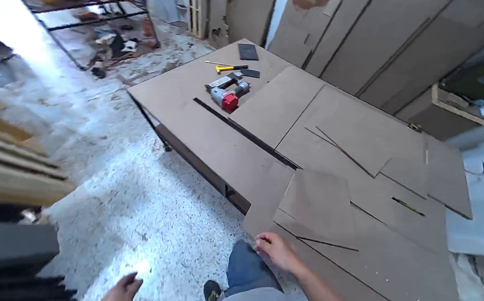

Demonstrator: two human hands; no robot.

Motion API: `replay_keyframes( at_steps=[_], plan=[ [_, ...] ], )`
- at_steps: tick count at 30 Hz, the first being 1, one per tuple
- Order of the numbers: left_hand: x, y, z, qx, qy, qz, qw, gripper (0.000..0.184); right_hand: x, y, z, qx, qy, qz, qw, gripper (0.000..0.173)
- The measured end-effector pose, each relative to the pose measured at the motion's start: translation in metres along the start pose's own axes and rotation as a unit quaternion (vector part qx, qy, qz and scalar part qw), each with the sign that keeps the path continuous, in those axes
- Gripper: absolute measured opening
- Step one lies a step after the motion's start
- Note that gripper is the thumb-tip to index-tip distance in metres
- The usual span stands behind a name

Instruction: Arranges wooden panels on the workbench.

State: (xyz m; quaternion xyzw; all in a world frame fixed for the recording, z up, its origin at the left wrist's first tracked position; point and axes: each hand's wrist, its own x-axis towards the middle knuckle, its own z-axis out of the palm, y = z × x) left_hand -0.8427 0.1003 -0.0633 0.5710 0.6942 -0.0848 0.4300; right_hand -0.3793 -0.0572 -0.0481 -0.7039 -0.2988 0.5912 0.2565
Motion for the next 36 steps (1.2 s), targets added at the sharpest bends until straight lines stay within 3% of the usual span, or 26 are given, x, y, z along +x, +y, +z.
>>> replay_keyframes(
  at_steps=[2,5,8,12,17,20,22,26,31,36],
  plan=[
    [0.098,0.069,-0.049,0.049,0.008,0.108,0.993,0.050,0.024,-0.010,-0.009,0.076,0.058,0.005,0.995,0.032],
    [0.189,0.216,-0.082,0.077,0.002,0.158,0.984,0.049,0.064,-0.029,-0.021,0.138,0.124,0.021,0.982,0.029],
    [0.248,0.350,-0.078,0.031,0.002,0.195,0.980,0.050,0.103,-0.060,-0.034,0.155,0.149,0.053,0.975,0.029],
    [0.322,0.497,-0.057,0.016,-0.071,0.243,0.967,0.051,0.119,-0.114,-0.045,0.187,0.214,0.086,0.955,0.030],
    [0.422,0.617,-0.030,0.018,-0.096,0.258,0.961,0.038,0.121,-0.128,-0.032,0.253,0.383,0.110,0.882,0.034],
    [0.445,0.636,-0.017,0.042,-0.143,0.258,0.954,0.035,0.107,-0.159,0.006,0.350,0.497,0.181,0.773,0.036],
    [0.447,0.640,-0.021,0.058,-0.153,0.259,0.952,0.034,0.115,-0.190,0.032,0.382,0.509,0.204,0.744,0.037],
    [0.449,0.641,-0.025,0.065,-0.147,0.261,0.952,0.029,0.146,-0.232,0.058,0.376,0.437,0.239,0.781,0.038],
    [0.451,0.639,-0.027,0.066,-0.159,0.257,0.951,0.030,0.180,-0.266,0.049,0.354,0.405,0.247,0.806,0.034],
    [0.449,0.639,-0.026,0.114,-0.160,0.259,0.946,0.034,0.188,-0.270,0.043,0.352,0.417,0.244,0.802,0.032]
  ],
)
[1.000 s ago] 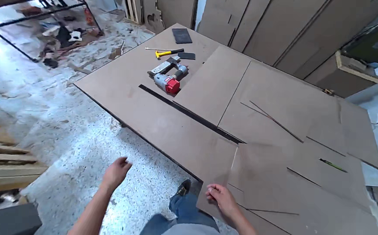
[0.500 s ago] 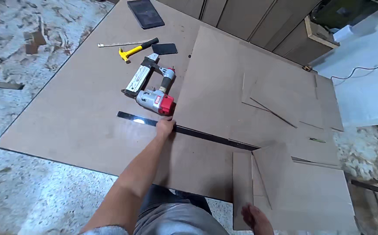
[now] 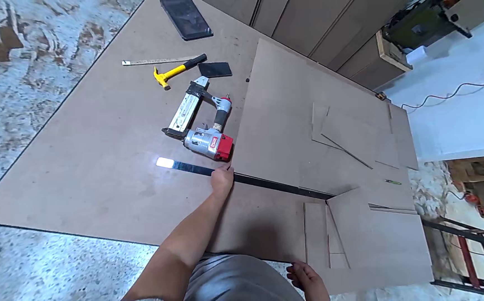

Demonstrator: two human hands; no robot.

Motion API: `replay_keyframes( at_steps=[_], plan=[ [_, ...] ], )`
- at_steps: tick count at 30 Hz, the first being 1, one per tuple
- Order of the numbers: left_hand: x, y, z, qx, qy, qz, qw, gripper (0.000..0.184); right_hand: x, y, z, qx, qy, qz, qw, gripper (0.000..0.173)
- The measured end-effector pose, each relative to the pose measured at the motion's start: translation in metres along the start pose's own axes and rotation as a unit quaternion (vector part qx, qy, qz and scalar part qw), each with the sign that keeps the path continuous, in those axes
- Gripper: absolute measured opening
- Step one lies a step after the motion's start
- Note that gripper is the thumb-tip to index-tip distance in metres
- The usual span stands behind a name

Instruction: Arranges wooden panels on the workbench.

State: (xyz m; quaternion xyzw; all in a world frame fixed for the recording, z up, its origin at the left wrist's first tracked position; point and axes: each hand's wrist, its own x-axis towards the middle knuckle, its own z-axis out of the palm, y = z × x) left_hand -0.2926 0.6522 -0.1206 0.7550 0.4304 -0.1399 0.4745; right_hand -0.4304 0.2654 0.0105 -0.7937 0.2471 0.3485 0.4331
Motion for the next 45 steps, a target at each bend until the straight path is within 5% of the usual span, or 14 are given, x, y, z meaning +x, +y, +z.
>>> replay_keyframes(
  at_steps=[14,19,23,28,32,39,45],
  plan=[
    [-0.002,-0.011,0.013,0.043,0.026,0.116,0.992,0.040,0.038,0.002,-0.056,-0.021,-0.001,-0.041,0.999,0.039],
    [-0.010,-0.011,0.015,-0.053,0.032,0.108,0.992,0.042,0.070,0.016,-0.142,0.116,0.116,-0.042,0.986,0.033],
    [-0.072,0.013,0.034,0.020,0.083,0.135,0.987,0.059,0.104,0.069,-0.234,0.172,0.270,0.010,0.947,0.039],
    [-0.129,0.087,0.151,0.132,-0.107,0.220,0.961,0.053,0.176,0.134,-0.323,0.171,0.360,0.066,0.915,0.042],
    [-0.136,0.162,0.242,0.212,-0.212,0.238,0.924,0.054,0.207,0.116,-0.357,0.122,0.370,0.055,0.919,0.046],
    [-0.104,0.260,0.307,0.291,-0.187,0.288,0.893,0.054,0.253,0.104,-0.317,-0.276,0.362,-0.177,0.873,0.076],
    [-0.042,0.346,0.343,0.393,-0.115,0.348,0.843,0.053,0.277,0.122,-0.303,-0.312,0.426,-0.144,0.837,0.086]
  ],
)
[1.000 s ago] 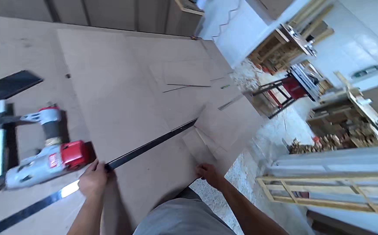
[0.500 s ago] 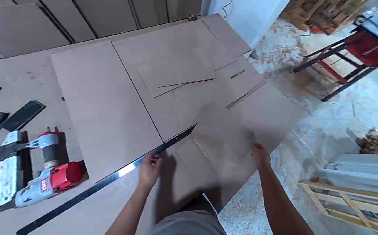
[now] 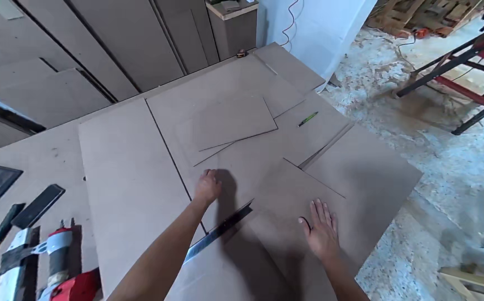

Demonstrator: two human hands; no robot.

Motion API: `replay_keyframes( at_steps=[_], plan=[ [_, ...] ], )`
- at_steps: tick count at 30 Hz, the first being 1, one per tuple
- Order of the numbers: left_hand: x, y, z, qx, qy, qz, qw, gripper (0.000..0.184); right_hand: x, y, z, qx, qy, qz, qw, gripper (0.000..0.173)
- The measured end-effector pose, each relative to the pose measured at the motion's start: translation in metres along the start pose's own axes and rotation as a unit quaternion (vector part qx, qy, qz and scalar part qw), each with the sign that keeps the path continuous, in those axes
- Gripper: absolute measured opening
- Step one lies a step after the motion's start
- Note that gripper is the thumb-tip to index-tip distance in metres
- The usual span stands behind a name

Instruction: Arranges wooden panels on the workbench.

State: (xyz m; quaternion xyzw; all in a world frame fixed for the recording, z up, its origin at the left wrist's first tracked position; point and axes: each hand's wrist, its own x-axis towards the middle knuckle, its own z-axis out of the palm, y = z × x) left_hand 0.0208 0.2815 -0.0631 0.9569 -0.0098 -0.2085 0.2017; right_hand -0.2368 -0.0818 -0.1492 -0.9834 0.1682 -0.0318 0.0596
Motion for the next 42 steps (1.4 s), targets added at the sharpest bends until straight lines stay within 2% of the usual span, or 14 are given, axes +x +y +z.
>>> replay_keyframes(
  at_steps=[4,8,10,12,14,19,21,24,26,29,33,38,40,42],
  plan=[
    [0.081,0.032,-0.024,0.059,0.057,0.056,0.995,0.056,0.015,0.003,0.000,-0.005,0.056,0.042,0.998,0.087],
    [0.149,0.056,-0.024,0.114,0.059,0.073,0.989,0.091,0.012,0.001,-0.001,-0.003,0.066,0.028,0.997,0.086],
    [0.169,0.054,-0.013,0.129,0.040,0.059,0.989,0.101,0.013,0.001,-0.004,-0.005,0.054,0.027,0.998,0.086],
    [0.171,0.053,-0.001,0.144,0.032,0.049,0.988,0.097,0.014,0.002,-0.002,0.002,0.056,0.030,0.998,0.087],
    [0.162,0.052,0.006,0.163,0.031,0.059,0.984,0.082,0.012,0.003,0.001,0.004,0.062,0.035,0.997,0.086],
    [0.127,0.050,0.007,0.213,0.024,0.155,0.964,0.057,0.010,0.004,-0.001,0.001,0.050,0.029,0.998,0.086],
    [0.120,0.043,0.014,0.170,0.053,0.182,0.967,0.070,0.010,0.004,-0.005,0.005,0.039,0.032,0.999,0.086],
    [0.123,0.042,0.014,0.134,0.017,0.077,0.988,0.119,0.011,0.005,-0.004,0.006,0.039,0.035,0.999,0.087],
    [0.125,0.051,0.007,0.143,-0.024,0.031,0.989,0.126,0.009,0.006,-0.002,0.000,0.045,0.034,0.998,0.086],
    [0.126,0.071,-0.004,0.169,-0.066,0.027,0.983,0.113,0.009,0.008,0.000,0.004,0.051,0.030,0.998,0.086],
    [0.113,0.080,-0.007,0.233,-0.071,0.039,0.969,0.094,0.010,0.006,0.000,0.012,0.066,0.022,0.998,0.086],
    [0.068,0.081,-0.080,0.229,0.005,0.140,0.963,0.040,0.009,0.005,-0.002,0.010,0.075,0.022,0.997,0.083],
    [0.047,0.074,-0.118,0.194,0.065,0.162,0.965,0.032,0.010,0.004,-0.004,0.013,0.064,0.027,0.998,0.083],
    [0.019,0.056,-0.141,0.088,0.118,0.137,0.980,0.031,0.010,0.004,-0.005,0.009,0.046,0.036,0.998,0.084]
  ],
)
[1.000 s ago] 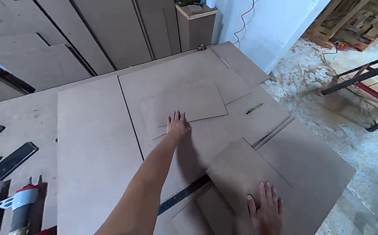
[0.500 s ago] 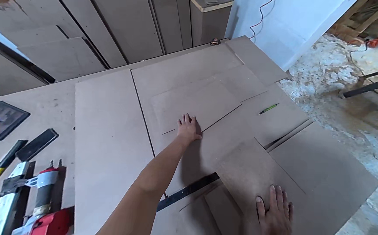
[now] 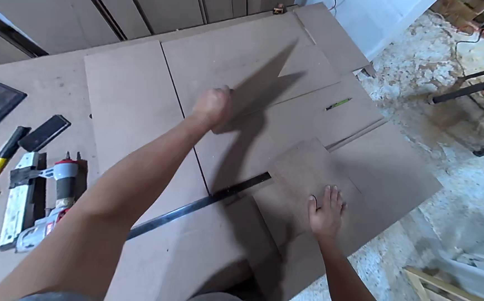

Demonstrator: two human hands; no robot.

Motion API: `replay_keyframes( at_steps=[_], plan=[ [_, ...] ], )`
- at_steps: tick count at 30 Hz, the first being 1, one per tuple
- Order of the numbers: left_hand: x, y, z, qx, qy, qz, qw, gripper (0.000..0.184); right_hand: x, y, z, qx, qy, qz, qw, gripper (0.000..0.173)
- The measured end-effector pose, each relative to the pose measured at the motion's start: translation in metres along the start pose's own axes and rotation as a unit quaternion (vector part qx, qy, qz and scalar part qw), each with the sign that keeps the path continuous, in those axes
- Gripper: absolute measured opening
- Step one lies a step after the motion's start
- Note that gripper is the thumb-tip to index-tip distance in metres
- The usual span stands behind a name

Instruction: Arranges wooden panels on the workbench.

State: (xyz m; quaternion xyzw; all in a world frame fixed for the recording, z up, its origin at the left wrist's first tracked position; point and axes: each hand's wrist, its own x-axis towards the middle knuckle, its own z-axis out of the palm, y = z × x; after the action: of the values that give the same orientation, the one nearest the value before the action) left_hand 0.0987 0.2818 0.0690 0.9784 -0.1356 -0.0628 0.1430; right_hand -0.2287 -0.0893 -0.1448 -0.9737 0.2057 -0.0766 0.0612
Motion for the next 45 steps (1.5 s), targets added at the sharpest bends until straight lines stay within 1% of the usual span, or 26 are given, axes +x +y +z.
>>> replay_keyframes(
  at_steps=[2,4,5,6,8,10,11,12,13,15,17,19,21,22,23,25,26,27,28,30,32,34,37,39,43,45],
  plan=[
    [-0.047,-0.019,-0.001,-0.122,0.030,-0.060,0.990,0.029,-0.001,0.001,-0.002,-0.001,-0.022,0.011,1.000,0.085],
    [-0.114,-0.036,0.027,-0.279,0.037,-0.128,0.951,0.029,-0.001,-0.013,-0.018,0.030,-0.076,0.033,0.996,0.085],
    [-0.151,-0.039,0.049,-0.380,0.046,-0.170,0.908,0.026,0.000,-0.031,-0.029,0.070,-0.102,0.044,0.991,0.080],
    [-0.189,-0.039,0.076,-0.478,0.046,-0.214,0.851,0.023,-0.005,-0.054,-0.039,0.128,-0.112,0.046,0.984,0.073],
    [-0.257,-0.029,0.124,-0.627,0.029,-0.292,0.722,0.017,-0.023,-0.105,-0.054,0.263,-0.147,0.028,0.953,0.055],
    [-0.302,-0.021,0.155,-0.708,0.024,-0.351,0.613,0.021,-0.034,-0.136,-0.054,0.370,-0.199,0.004,0.907,0.052],
    [-0.317,-0.021,0.164,-0.724,0.031,-0.371,0.581,0.022,-0.037,-0.138,-0.050,0.392,-0.210,0.003,0.896,0.051],
    [-0.327,-0.025,0.171,-0.730,0.030,-0.377,0.569,0.022,-0.037,-0.135,-0.047,0.405,-0.234,0.019,0.884,0.053],
    [-0.332,-0.031,0.175,-0.729,0.018,-0.373,0.574,0.020,-0.034,-0.129,-0.046,0.425,-0.274,0.049,0.861,0.054],
    [-0.335,-0.038,0.180,-0.724,-0.027,-0.354,0.591,0.017,-0.028,-0.113,-0.048,0.461,-0.351,0.101,0.809,0.048],
    [-0.331,-0.038,0.186,-0.725,-0.047,-0.342,0.596,0.017,-0.021,-0.101,-0.051,0.420,-0.420,0.089,0.800,0.046],
    [-0.322,-0.030,0.194,-0.738,-0.042,-0.348,0.577,0.020,-0.016,-0.096,-0.053,0.371,-0.477,0.076,0.793,0.052],
    [-0.313,-0.016,0.203,-0.747,-0.033,-0.369,0.552,0.021,-0.017,-0.099,-0.053,0.356,-0.497,0.075,0.788,0.052],
    [-0.308,-0.009,0.206,-0.735,-0.040,-0.381,0.560,0.021,-0.018,-0.103,-0.051,0.367,-0.487,0.089,0.788,0.050],
    [-0.302,-0.005,0.208,-0.700,-0.063,-0.390,0.596,0.020,-0.020,-0.105,-0.047,0.388,-0.462,0.109,0.790,0.049],
    [-0.292,-0.004,0.199,-0.543,-0.167,-0.363,0.739,0.029,-0.021,-0.108,-0.037,0.433,-0.389,0.143,0.800,0.046],
    [-0.285,-0.007,0.188,-0.435,-0.221,-0.319,0.812,0.035,-0.021,-0.110,-0.034,0.450,-0.356,0.151,0.805,0.048],
    [-0.280,-0.012,0.176,-0.327,-0.242,-0.274,0.872,0.038,-0.021,-0.113,-0.032,0.463,-0.333,0.154,0.807,0.051],
    [-0.278,-0.019,0.167,-0.237,-0.225,-0.231,0.916,0.038,-0.021,-0.114,-0.029,0.469,-0.325,0.151,0.807,0.056],
    [-0.277,-0.044,0.163,-0.129,-0.131,-0.157,0.970,0.040,-0.021,-0.117,-0.028,0.470,-0.337,0.151,0.802,0.060],
    [-0.268,-0.071,0.166,-0.089,-0.080,-0.108,0.987,0.066,-0.019,-0.120,-0.033,0.465,-0.355,0.154,0.796,0.063],
    [-0.259,-0.085,0.175,-0.072,-0.088,-0.103,0.988,0.094,-0.015,-0.119,-0.038,0.450,-0.370,0.151,0.799,0.063],
    [-0.254,-0.095,0.187,-0.044,-0.119,-0.101,0.987,0.113,-0.010,-0.116,-0.034,0.445,-0.394,0.140,0.792,0.063],
    [-0.253,-0.098,0.187,-0.040,-0.140,-0.106,0.984,0.112,-0.010,-0.115,-0.031,0.448,-0.407,0.141,0.784,0.062],
    [-0.257,-0.104,0.186,-0.038,-0.148,-0.095,0.984,0.087,-0.017,-0.117,-0.030,0.449,-0.408,0.139,0.783,0.063],
    [-0.258,-0.105,0.191,-0.044,-0.147,-0.090,0.984,0.080,-0.021,-0.118,-0.030,0.448,-0.409,0.132,0.784,0.063]
  ],
)
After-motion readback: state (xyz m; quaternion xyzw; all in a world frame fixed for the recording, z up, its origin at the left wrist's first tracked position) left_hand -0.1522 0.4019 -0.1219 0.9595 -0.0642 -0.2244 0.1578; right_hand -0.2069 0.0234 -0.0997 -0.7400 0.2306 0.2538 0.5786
